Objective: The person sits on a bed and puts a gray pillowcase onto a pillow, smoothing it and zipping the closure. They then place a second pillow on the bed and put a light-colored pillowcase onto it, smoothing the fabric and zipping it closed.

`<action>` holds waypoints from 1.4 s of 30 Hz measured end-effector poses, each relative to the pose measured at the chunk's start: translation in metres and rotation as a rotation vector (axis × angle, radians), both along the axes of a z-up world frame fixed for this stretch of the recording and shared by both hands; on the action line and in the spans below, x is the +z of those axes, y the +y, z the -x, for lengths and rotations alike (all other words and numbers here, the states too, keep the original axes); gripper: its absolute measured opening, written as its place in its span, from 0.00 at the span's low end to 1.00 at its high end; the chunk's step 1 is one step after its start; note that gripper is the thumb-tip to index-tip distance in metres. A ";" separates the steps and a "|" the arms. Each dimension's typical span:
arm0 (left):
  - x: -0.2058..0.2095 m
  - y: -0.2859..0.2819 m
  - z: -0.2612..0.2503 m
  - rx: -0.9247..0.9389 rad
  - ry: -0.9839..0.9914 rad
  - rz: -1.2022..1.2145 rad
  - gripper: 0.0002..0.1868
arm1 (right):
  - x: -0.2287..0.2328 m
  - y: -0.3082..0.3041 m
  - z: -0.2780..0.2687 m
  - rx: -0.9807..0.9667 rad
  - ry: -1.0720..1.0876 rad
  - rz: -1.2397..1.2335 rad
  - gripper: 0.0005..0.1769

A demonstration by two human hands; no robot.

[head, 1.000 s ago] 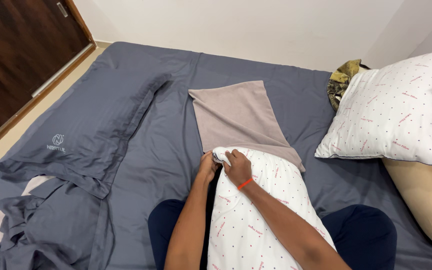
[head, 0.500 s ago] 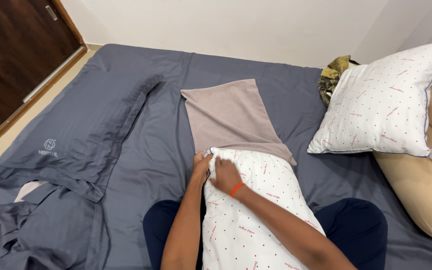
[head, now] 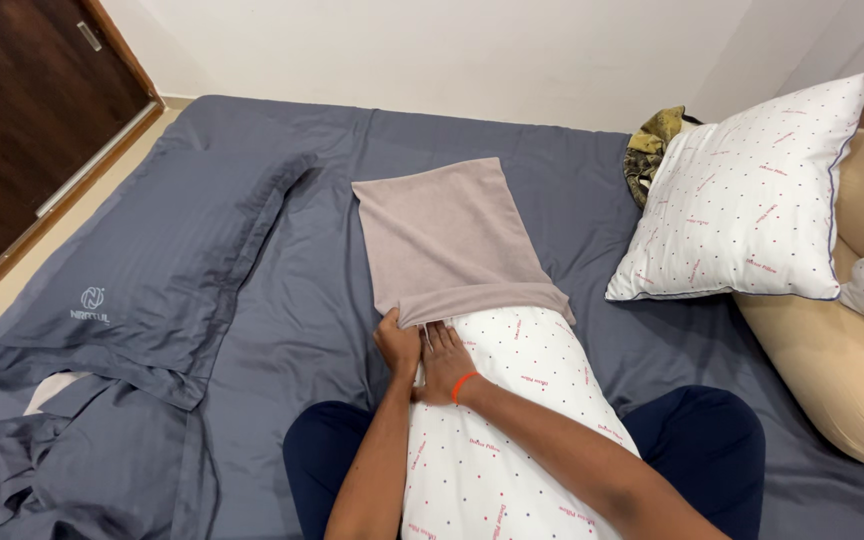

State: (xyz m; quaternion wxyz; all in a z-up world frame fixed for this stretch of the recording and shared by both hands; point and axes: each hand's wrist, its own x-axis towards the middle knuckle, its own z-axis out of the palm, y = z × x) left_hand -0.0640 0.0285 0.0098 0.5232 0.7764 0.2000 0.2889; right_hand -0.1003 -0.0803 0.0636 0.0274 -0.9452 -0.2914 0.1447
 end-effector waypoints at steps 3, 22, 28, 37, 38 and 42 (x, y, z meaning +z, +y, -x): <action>0.005 -0.001 0.015 -0.015 -0.037 -0.132 0.07 | -0.012 0.001 -0.011 -0.002 -0.046 0.005 0.62; -0.085 0.025 -0.005 -0.261 -0.141 0.833 0.12 | -0.054 0.002 -0.015 0.016 -0.503 -0.214 0.06; -0.080 0.023 -0.008 -0.400 -0.062 0.866 0.06 | 0.003 -0.018 -0.019 0.042 -0.854 -0.578 0.04; -0.087 0.004 -0.004 -0.582 -0.140 0.662 0.06 | 0.011 -0.024 -0.056 0.033 -0.884 -0.677 0.02; -0.087 0.006 -0.004 -0.538 -0.139 0.616 0.07 | 0.005 -0.023 -0.059 0.055 -0.817 -0.704 0.02; -0.092 0.010 0.003 -0.347 -0.082 0.366 0.15 | -0.025 -0.023 -0.050 0.021 -0.435 -0.658 0.05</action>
